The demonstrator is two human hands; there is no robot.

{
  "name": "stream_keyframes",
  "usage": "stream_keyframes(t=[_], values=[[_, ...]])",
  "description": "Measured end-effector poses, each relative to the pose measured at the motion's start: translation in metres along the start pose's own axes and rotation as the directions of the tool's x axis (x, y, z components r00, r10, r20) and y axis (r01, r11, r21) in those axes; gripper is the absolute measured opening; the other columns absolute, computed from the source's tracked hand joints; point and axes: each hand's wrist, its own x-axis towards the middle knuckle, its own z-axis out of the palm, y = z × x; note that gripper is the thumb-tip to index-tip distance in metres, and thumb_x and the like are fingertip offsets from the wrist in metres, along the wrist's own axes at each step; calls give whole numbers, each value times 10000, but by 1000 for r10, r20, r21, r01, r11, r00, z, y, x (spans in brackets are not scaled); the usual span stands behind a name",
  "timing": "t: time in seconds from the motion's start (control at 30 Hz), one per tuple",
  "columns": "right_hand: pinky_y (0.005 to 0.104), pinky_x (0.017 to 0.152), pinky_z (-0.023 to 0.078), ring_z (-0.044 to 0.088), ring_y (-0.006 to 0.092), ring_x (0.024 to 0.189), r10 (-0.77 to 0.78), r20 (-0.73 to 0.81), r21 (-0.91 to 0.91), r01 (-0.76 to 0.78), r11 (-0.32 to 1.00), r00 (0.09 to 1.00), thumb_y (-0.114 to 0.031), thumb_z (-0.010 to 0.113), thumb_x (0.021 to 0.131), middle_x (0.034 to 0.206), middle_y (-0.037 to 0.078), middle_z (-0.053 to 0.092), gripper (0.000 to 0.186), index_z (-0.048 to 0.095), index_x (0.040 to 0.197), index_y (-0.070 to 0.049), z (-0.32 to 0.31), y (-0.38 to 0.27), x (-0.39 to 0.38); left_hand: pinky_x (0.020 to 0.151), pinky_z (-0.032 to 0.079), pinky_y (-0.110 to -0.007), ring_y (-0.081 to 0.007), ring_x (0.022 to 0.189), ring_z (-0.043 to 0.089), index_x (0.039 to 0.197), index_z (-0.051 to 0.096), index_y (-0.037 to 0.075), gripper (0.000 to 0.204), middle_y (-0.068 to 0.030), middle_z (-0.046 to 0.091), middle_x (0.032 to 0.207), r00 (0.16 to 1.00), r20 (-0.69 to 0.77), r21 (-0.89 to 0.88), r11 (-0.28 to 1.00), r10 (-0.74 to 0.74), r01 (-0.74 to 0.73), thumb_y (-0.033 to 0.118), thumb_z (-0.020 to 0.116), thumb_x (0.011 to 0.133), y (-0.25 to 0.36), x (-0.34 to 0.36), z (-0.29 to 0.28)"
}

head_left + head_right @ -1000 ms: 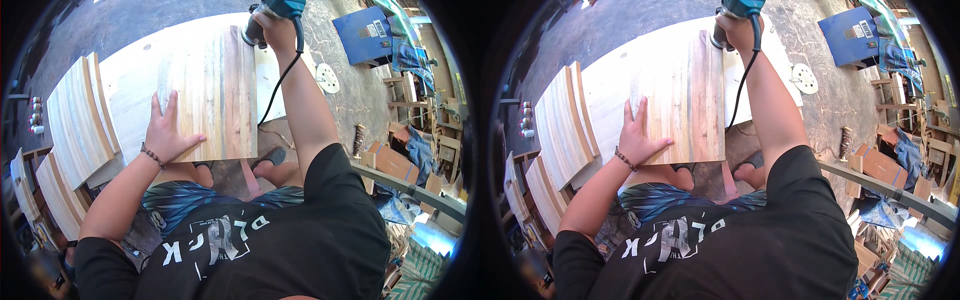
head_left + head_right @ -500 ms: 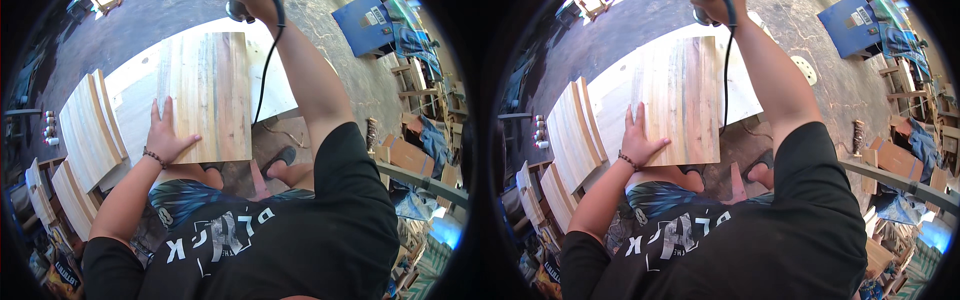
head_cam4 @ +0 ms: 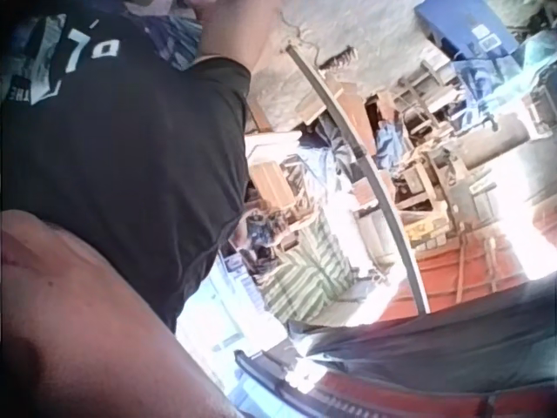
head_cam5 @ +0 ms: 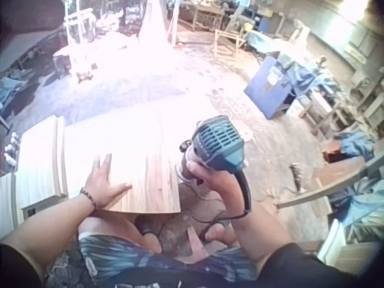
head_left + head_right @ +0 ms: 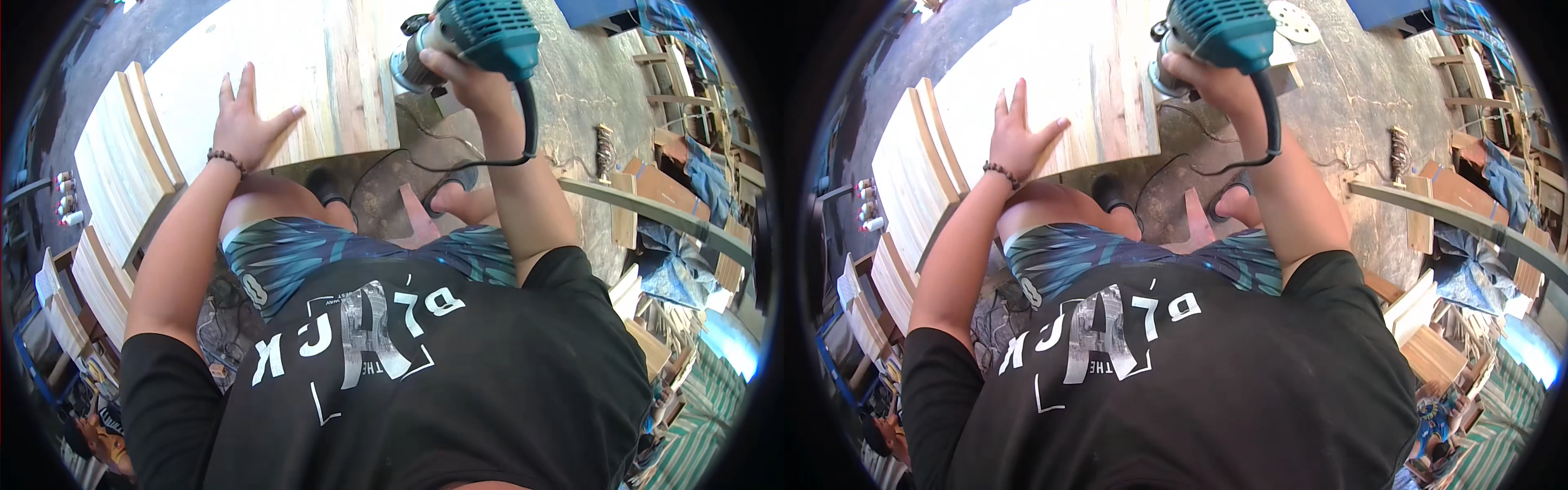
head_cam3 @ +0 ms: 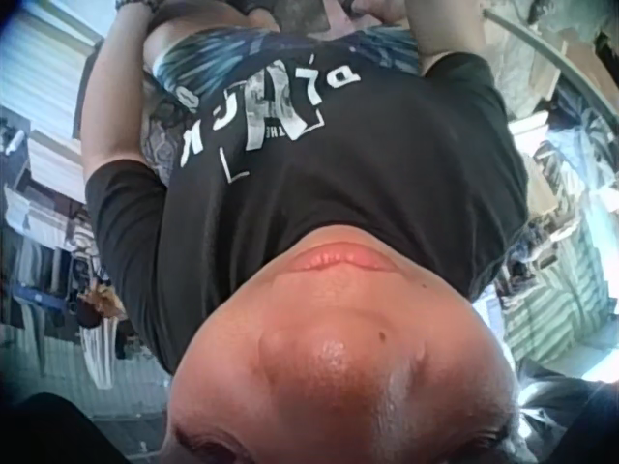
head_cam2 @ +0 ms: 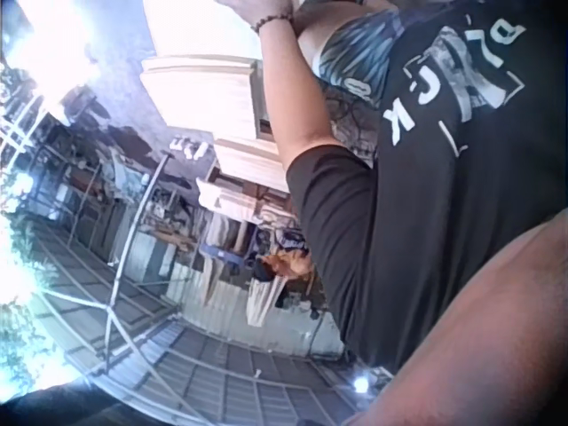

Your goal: Use a palm router to trim or profile the edges of a wooden board.

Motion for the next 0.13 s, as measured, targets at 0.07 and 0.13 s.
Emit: stream_keyframes(t=[0.07,0.13], values=[[355,871,507,630,195,962,13,63,-100,-7,995,998,-121,789,766,1048,60,654,395,651,1130,-52,5,-10,-18,1106,421,-458,-506,1361,423,1580,251,77,1150,-386,224,1543,1000,3,-2,1000,-6,6,691,739,739,0,-1,1],[362,910,502,627,203,1006,16,75,-138,-6,990,997,-119,797,761,1102,62,655,444,646,1175,-57,7,-18,-30,1114,413,-457,-500,1367,423,1583,248,83,1162,-377,216,1553,1000,18,-6,1000,-16,16,714,729,734,-1,-2,2]])
